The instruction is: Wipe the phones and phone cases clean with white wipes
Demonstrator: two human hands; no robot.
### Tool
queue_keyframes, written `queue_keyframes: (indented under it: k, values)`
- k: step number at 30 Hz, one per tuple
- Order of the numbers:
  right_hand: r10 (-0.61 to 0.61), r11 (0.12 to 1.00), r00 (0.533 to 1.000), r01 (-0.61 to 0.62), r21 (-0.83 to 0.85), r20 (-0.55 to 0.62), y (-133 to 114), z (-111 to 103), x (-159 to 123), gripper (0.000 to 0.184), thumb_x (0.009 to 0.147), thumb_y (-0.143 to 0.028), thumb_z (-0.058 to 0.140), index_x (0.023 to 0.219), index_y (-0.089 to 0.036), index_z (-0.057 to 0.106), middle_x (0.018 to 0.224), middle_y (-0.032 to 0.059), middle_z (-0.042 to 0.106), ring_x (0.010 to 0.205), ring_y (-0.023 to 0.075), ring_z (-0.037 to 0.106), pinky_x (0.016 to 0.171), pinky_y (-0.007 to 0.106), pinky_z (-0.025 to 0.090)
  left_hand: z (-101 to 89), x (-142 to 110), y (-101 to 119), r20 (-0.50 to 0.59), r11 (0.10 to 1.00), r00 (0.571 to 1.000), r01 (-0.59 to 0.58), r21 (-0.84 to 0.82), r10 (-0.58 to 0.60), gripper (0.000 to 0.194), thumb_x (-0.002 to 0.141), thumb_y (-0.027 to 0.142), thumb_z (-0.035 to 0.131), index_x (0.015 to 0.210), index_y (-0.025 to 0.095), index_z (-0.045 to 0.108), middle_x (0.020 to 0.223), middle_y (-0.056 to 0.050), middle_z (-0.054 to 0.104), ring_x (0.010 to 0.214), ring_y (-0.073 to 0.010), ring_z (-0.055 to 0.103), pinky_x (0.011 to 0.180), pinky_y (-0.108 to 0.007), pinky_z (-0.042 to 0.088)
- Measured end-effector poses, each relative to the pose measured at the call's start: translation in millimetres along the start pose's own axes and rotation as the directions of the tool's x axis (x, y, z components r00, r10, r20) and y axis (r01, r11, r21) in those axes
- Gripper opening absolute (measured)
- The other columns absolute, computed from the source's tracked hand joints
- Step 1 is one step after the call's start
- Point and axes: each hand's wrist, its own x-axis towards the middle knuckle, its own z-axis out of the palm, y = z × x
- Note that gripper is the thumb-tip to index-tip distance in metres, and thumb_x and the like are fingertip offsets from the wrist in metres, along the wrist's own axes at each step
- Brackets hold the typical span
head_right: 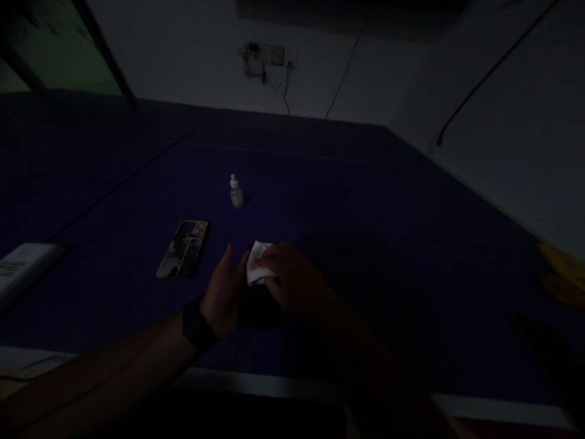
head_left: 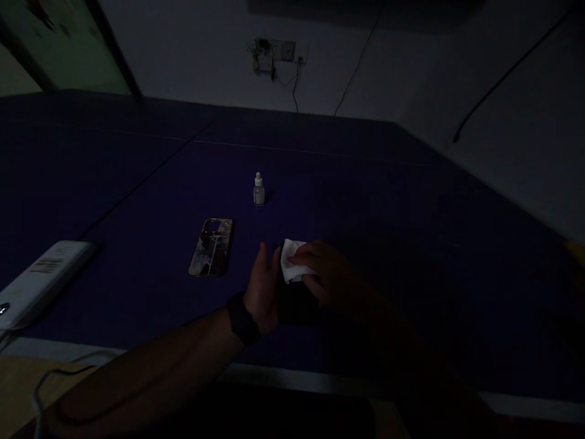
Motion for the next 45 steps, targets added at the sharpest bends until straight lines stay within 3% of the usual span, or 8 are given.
queue_keyframes:
  k: [5, 11, 17, 23, 27, 31, 37, 45]
  values:
    - [-0.078, 0.990, 0.989, 0.062, 0.128, 0.127, -10, -7, 2, 0.033, 0.076, -0.003, 0.055, 0.096, -0.021, 0.075, 0.098, 0.0063, 0.073, 0.096, 0.0215, 0.067, 0.090, 0.038, 0.055, -0.8, 3, -2, -0.021, 0.998, 0.998, -0.051, 0.022, 0.051, 0.061, 0.105, 0.060, 0.022, 0.131, 0.018, 0.057, 0.093, -0.006, 0.069, 0.092, -0.0233, 0.069, 0.090, -0.037, 0.052]
    - [-0.016, 1.000, 1.000, 0.016, 0.016, 0.001, -4, 1, 2, 0.041, 0.079, -0.002, 0.052, 0.114, -0.015, 0.072, 0.111, 0.0130, 0.072, 0.106, 0.0247, 0.065, 0.095, 0.043, 0.054, 1.0, 0, 0, 0.043, 1.000, 0.999, -0.020, 0.016, 0.019, 0.063, 0.104, 0.063, 0.023, 0.134, 0.019, 0.057, 0.104, -0.008, 0.070, 0.096, -0.0255, 0.069, 0.091, -0.039, 0.052]
    - [-0.022, 0.996, 0.999, 0.020, 0.083, 0.034, -2, -4, -2, 0.033, 0.077, -0.004, 0.053, 0.097, -0.020, 0.074, 0.099, 0.0073, 0.073, 0.098, 0.0219, 0.067, 0.089, 0.038, 0.056, 0.7, -2, 0, -0.006, 0.999, 1.000, -0.022, 0.041, 0.022, 0.065, 0.102, 0.066, 0.025, 0.139, 0.020, 0.054, 0.112, -0.012, 0.070, 0.098, -0.0271, 0.070, 0.091, -0.042, 0.053]
    - [0.077, 0.997, 0.996, -0.078, -0.028, -0.037, 11, -12, -4, 0.032, 0.080, -0.005, 0.051, 0.098, -0.018, 0.073, 0.103, 0.0100, 0.075, 0.100, 0.0237, 0.068, 0.094, 0.042, 0.055, -1.1, -7, 2, 0.073, 0.998, 0.996, 0.051, 0.032, -0.053, 0.064, 0.099, 0.073, 0.026, 0.137, 0.030, 0.053, 0.110, -0.010, 0.070, 0.090, -0.0271, 0.071, 0.084, -0.049, 0.055]
    - [0.011, 1.000, 1.000, -0.011, -0.001, 0.014, 9, -10, -5, 0.037, 0.079, -0.005, 0.052, 0.106, -0.019, 0.073, 0.108, 0.0101, 0.075, 0.105, 0.0240, 0.068, 0.094, 0.042, 0.055, 0.6, -5, 2, 0.057, 1.000, 0.998, 0.024, 0.017, -0.025, 0.063, 0.101, 0.069, 0.024, 0.133, 0.025, 0.056, 0.107, -0.010, 0.069, 0.089, -0.0270, 0.070, 0.084, -0.047, 0.055]
    - [-0.072, 0.989, 0.993, 0.059, 0.132, 0.091, 2, -10, -6, 0.032, 0.076, -0.006, 0.051, 0.094, -0.019, 0.074, 0.098, 0.0074, 0.074, 0.097, 0.0211, 0.069, 0.087, 0.037, 0.057, 1.7, -1, 0, 0.025, 1.000, 0.999, -0.024, -0.007, 0.024, 0.061, 0.103, 0.064, 0.024, 0.129, 0.020, 0.057, 0.105, -0.011, 0.070, 0.090, -0.0260, 0.070, 0.084, -0.042, 0.055]
    - [0.055, 0.998, 0.998, -0.055, 0.007, -0.027, 7, -7, -5, 0.039, 0.081, -0.007, 0.051, 0.111, -0.019, 0.073, 0.111, 0.0102, 0.073, 0.108, 0.0235, 0.068, 0.097, 0.042, 0.055, -2.3, -4, 0, 0.081, 1.000, 0.996, 0.026, 0.008, -0.026, 0.061, 0.100, 0.069, 0.028, 0.129, 0.024, 0.058, 0.104, -0.010, 0.070, 0.087, -0.0255, 0.070, 0.082, -0.044, 0.056]
    - [0.006, 0.996, 0.998, -0.012, 0.083, 0.065, 1, -8, -5, 0.033, 0.075, -0.005, 0.052, 0.095, -0.019, 0.074, 0.101, 0.0077, 0.074, 0.100, 0.0222, 0.069, 0.091, 0.039, 0.057, 0.5, -1, 0, 0.061, 0.998, 0.996, -0.059, 0.032, 0.057, 0.061, 0.103, 0.064, 0.023, 0.124, 0.020, 0.059, 0.104, -0.011, 0.070, 0.089, -0.0253, 0.070, 0.082, -0.041, 0.056]
